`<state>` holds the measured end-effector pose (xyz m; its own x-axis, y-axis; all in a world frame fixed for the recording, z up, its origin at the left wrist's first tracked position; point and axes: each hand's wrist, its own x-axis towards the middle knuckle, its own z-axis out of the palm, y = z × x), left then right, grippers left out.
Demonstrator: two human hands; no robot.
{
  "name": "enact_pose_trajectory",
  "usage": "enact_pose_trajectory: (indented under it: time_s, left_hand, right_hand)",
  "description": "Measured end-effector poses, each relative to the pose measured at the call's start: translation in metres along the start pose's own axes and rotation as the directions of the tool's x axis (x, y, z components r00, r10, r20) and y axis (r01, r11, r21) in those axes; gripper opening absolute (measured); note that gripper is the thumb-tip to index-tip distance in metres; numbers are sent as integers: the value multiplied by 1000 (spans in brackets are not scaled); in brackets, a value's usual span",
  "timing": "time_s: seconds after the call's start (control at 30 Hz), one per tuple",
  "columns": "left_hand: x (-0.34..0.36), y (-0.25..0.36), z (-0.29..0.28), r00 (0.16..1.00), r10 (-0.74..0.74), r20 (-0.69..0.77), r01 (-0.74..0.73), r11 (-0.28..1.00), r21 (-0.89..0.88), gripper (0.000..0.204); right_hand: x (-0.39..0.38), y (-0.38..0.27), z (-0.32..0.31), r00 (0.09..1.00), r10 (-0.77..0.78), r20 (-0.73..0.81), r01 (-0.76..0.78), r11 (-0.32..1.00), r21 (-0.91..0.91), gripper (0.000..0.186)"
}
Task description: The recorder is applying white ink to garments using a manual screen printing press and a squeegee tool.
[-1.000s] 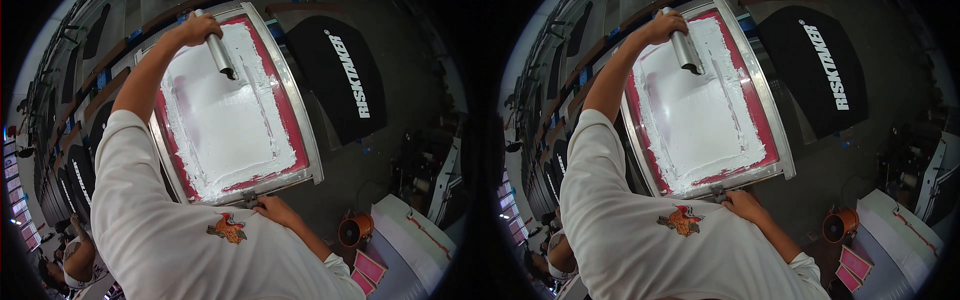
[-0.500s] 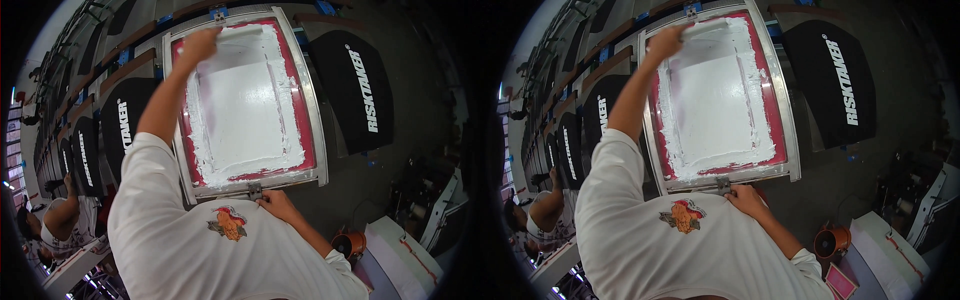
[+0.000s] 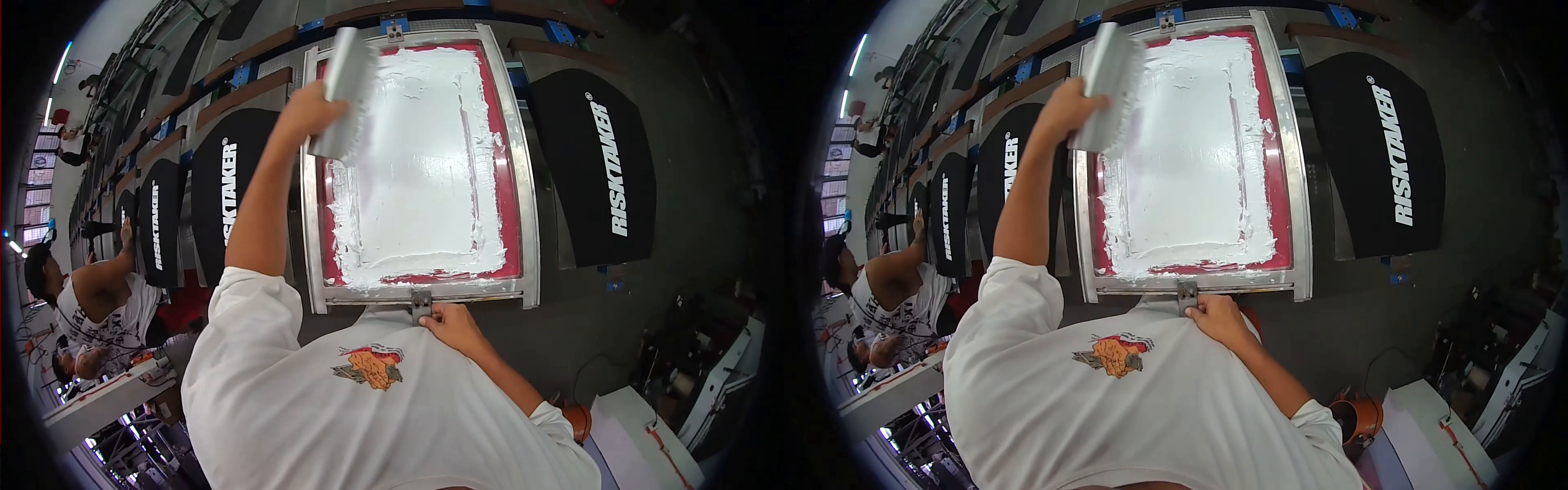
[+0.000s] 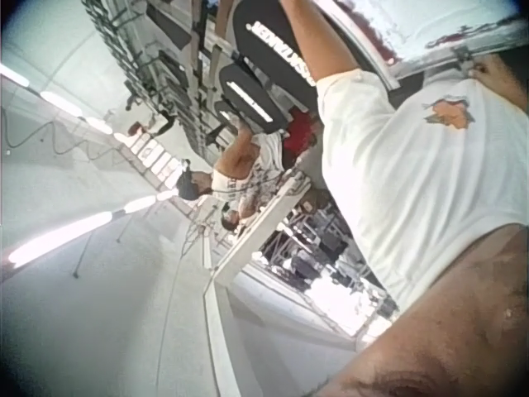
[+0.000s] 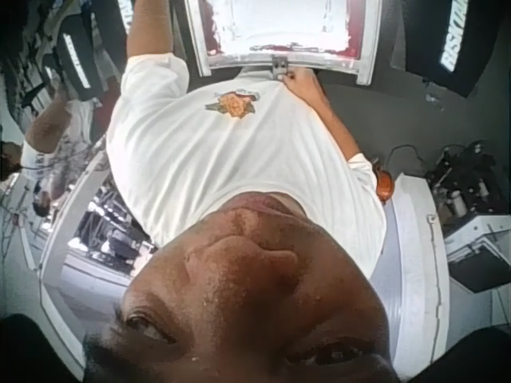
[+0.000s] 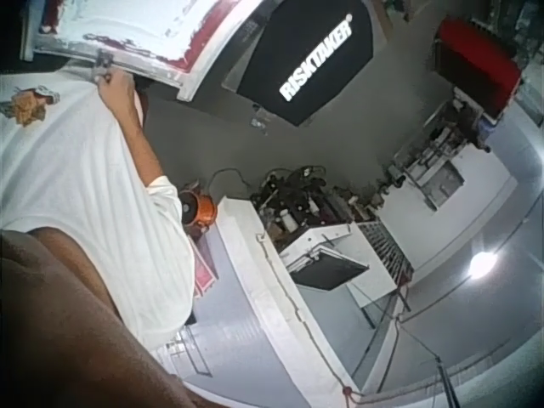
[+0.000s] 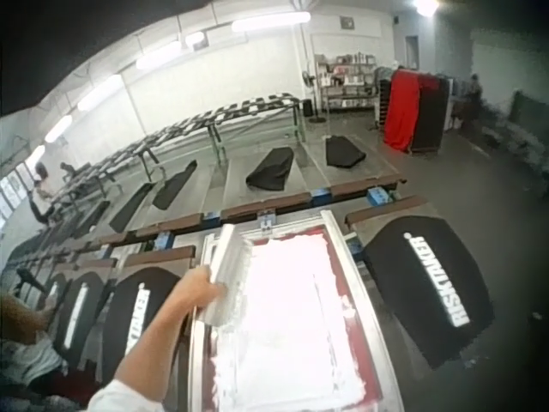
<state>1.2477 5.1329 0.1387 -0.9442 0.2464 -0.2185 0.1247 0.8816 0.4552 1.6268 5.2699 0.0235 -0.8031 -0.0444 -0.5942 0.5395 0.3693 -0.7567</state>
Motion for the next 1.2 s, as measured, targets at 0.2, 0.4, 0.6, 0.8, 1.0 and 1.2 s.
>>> enact_pose_trajectory:
  time_s: [0.2, 0.4, 0.6, 0.8, 1.0, 1.2]
  left_hand:
    - [40, -40, -1, 967, -185, -174, 183, 983, -24, 49]
    - [51, -6, 39, 974, -158, -160, 178, 976, 123, 47]
    - [53, 0, 30, 1000, -12, 26, 16, 991, -136, 45]
    - [80, 20, 48, 865, 500, -49, -460, 827, 324, 44]
    - [13, -27, 129, 717, 674, -176, -584, 720, 376, 42]
    - [49, 18, 45, 857, 515, 28, -494, 803, 334, 47]
  right_hand:
    - [3, 3, 2, 999, 1, 46, -3, 999, 38, 23]
    - [3, 2, 1, 1000, -2, 28, 0, 999, 37, 23]
    - [5, 9, 3, 999, 12, 31, -12, 1000, 15, 27]
    - [3, 6, 6, 1000, 16, 13, -16, 1000, 4, 25]
    - [5, -1, 2, 999, 28, 42, -28, 999, -19, 22]
    - [0, 3, 6, 999, 50, -7, -50, 999, -19, 22]
